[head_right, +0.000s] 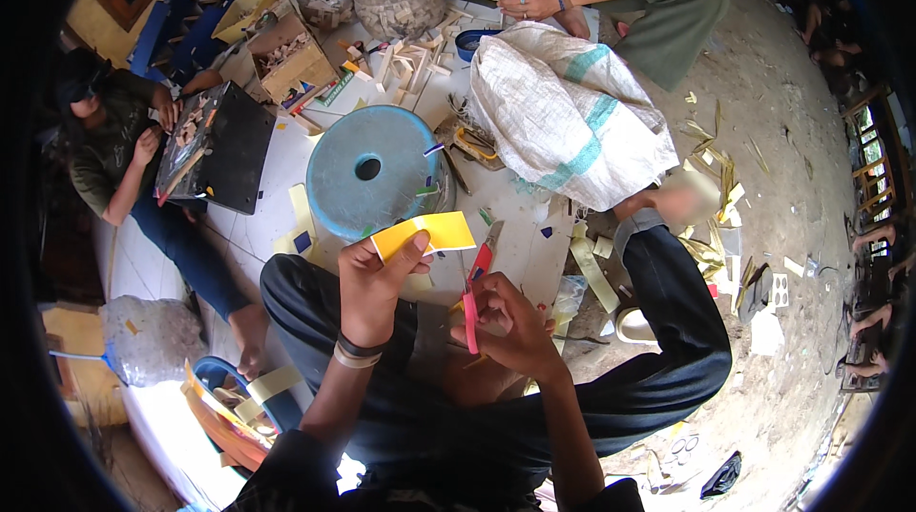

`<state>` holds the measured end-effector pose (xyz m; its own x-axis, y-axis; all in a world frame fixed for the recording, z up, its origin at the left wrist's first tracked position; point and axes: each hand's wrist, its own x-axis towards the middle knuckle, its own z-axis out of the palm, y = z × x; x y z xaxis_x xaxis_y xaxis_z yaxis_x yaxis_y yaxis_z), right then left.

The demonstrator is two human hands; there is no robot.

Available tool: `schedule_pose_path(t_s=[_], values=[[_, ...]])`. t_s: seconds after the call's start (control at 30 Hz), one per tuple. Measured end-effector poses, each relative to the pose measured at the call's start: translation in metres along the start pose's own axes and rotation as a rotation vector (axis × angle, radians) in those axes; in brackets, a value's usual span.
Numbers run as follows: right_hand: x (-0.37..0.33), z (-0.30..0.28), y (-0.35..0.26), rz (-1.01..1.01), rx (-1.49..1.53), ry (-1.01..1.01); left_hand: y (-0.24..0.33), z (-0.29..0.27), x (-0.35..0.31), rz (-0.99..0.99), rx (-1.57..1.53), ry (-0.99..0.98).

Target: The person sits on the floor and repeatedly cuts small pieces from a yellow adhesive tape roll using pink scissors. They fold and trim the tape pieces, placing some on a nearby blue stool and discarding scraps.

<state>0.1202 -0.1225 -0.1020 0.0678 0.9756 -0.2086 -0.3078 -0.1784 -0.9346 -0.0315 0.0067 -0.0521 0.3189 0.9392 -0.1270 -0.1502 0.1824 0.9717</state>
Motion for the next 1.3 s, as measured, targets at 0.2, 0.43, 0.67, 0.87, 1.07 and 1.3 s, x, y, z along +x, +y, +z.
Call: schedule_pose_path(t_s=[0.2,0.43,0.67,0.87,1.07,1.3], values=[[0.003,-0.005,0.002,0.038,0.064,0.040,0.006,0.002,0.001,0.002,0.007,0.067],[-0.001,-0.007,-0.002,-0.032,0.177,0.043,0.002,-0.001,0.002,-0.002,0.003,0.030],[0.007,0.001,-0.009,-0.006,0.092,-0.010,-0.004,0.005,-0.001,0.006,-0.066,-0.055],[0.009,0.004,-0.013,-0.036,0.082,-0.044,0.003,0.009,-0.003,-0.013,-0.131,-0.065],[0.010,0.004,-0.014,-0.066,0.073,-0.049,0.008,0.010,-0.006,-0.006,-0.111,-0.054],[0.011,0.006,-0.012,-0.088,0.102,-0.046,0.009,0.010,-0.007,-0.009,-0.066,-0.028]])
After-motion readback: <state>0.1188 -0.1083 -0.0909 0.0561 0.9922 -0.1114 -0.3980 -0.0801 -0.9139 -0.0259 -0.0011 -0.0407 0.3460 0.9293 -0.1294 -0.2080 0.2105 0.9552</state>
